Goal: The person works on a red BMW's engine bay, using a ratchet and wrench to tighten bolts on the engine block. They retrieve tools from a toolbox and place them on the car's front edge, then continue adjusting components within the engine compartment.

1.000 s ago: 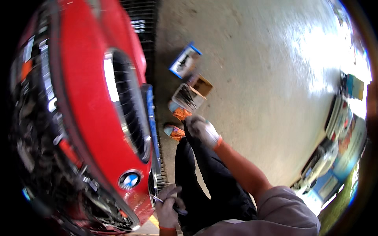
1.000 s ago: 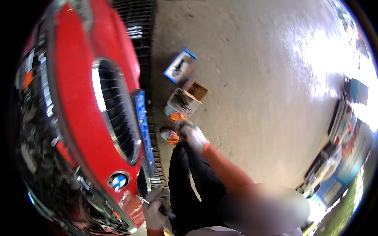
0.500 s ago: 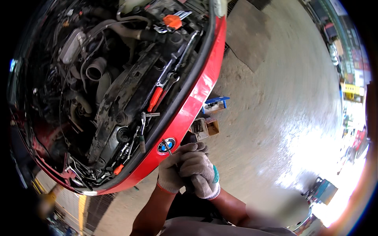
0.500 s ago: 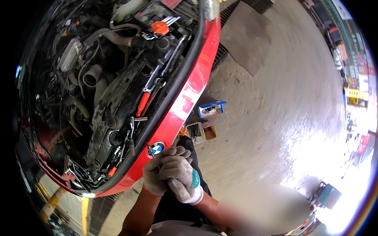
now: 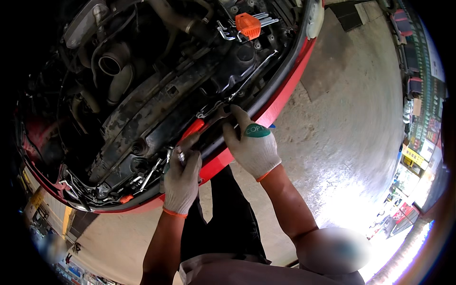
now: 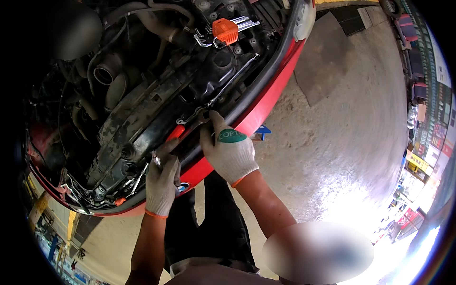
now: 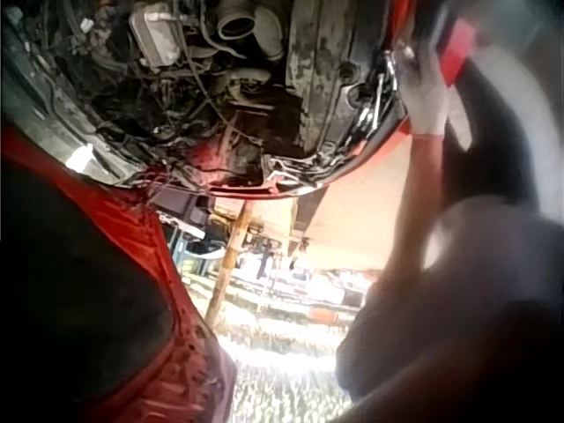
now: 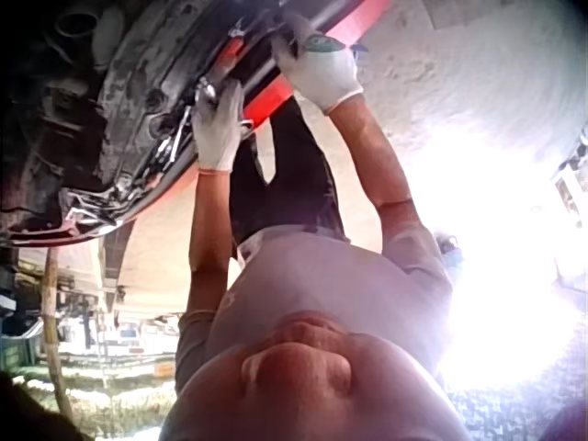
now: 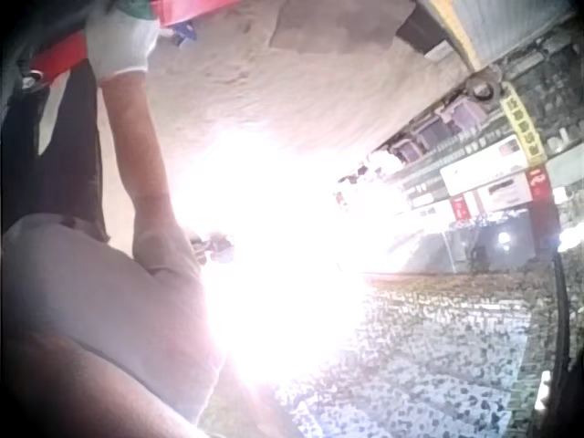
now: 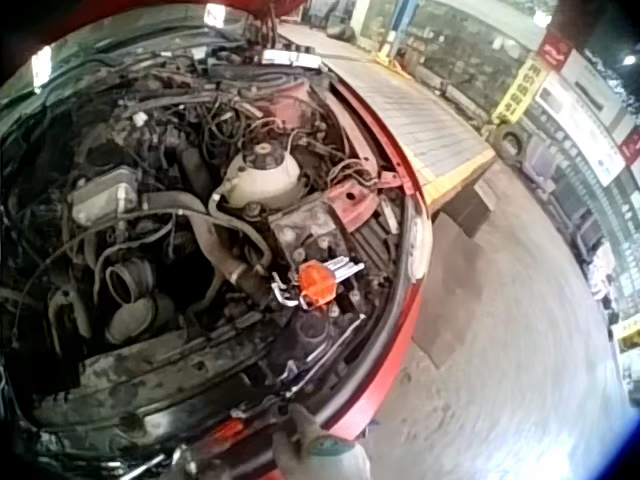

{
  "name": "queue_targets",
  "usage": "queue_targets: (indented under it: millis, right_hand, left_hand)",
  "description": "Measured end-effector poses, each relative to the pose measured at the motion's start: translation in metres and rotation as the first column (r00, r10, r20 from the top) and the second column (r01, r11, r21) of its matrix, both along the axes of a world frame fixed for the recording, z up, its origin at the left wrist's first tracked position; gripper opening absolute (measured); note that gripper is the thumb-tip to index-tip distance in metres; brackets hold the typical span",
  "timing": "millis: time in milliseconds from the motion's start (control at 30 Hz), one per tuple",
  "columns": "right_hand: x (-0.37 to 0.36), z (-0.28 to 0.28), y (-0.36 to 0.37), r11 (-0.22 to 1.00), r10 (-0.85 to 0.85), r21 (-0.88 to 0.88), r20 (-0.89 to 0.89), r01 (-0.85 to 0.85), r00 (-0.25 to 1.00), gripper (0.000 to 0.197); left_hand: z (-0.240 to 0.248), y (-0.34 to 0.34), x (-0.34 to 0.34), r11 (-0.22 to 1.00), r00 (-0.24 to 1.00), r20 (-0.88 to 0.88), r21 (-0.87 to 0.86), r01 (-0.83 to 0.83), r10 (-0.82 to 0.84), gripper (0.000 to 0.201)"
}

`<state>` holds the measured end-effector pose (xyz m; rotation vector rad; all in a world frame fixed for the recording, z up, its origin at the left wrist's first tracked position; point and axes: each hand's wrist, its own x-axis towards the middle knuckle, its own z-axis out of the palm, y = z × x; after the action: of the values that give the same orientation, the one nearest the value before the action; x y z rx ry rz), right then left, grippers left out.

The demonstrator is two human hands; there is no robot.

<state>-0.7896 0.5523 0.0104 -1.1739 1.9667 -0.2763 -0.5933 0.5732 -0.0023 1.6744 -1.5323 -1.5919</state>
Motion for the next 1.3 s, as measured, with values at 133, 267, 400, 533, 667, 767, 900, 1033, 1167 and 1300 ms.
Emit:
queue_targets:
  millis: [133,267,400,533,667,767,900,1033,1167,1300]
  right_hand:
    - [0.002,-0.006,-0.001,0.999,-0.034,-0.037,0.148,0.040,0.988,0.048]
    - [-0.013,-0.015,-0.009,0.994,0.071,-0.098,0.158,-0.056,0.985,0.036]
    - [-0.042,-0.016,-0.045,0.947,0.243,-0.192,-0.094,-0.257,0.965,0.029]
    - [-0.067,-0.023,-0.071,0.823,0.518,-0.087,-0.292,-0.561,0.804,0.022]
    - [-0.084,-0.023,-0.082,0.720,0.649,-0.021,-0.335,-0.694,0.683,0.021]
    - [-0.092,-0.024,-0.086,0.706,0.655,-0.038,-0.344,-0.707,0.672,0.019]
    - [-0.096,-0.026,-0.088,0.708,0.651,-0.046,-0.344,-0.705,0.677,0.017]
    - [-0.097,-0.026,-0.090,0.709,0.646,-0.047,-0.356,-0.704,0.675,0.016]
    - [-0.103,-0.019,-0.099,0.704,0.643,-0.008,-0.416,-0.710,0.643,0.018]
    - [-0.108,-0.018,-0.106,0.641,0.691,0.046,-0.468,-0.766,0.550,0.019]
  left_hand:
    - [-0.004,-0.044,-0.022,0.948,0.977,0.211,-0.303,0.100,-0.036,0.042]
    - [-0.005,-0.063,-0.036,0.968,0.919,0.374,-0.154,0.196,-0.127,0.050]
    - [-0.020,-0.065,-0.039,0.885,0.897,0.426,-0.367,0.286,-0.113,0.041]
    - [-0.025,-0.063,-0.041,0.888,0.877,0.469,-0.353,0.294,-0.104,0.029]
    - [-0.019,-0.068,-0.040,0.894,0.861,0.492,-0.320,0.314,-0.127,0.025]
    - [-0.014,-0.073,-0.036,0.888,0.857,0.493,-0.313,0.336,-0.151,0.025]
    - [-0.015,-0.073,-0.028,0.882,0.843,0.510,-0.304,0.361,-0.170,0.025]
    - [-0.011,-0.071,-0.021,0.882,0.833,0.528,-0.298,0.365,-0.167,0.025]
    - [-0.010,-0.072,-0.018,0.893,0.839,0.512,-0.268,0.361,-0.186,0.023]
    - [-0.005,-0.067,-0.025,0.931,0.912,0.377,-0.250,0.266,-0.159,0.024]
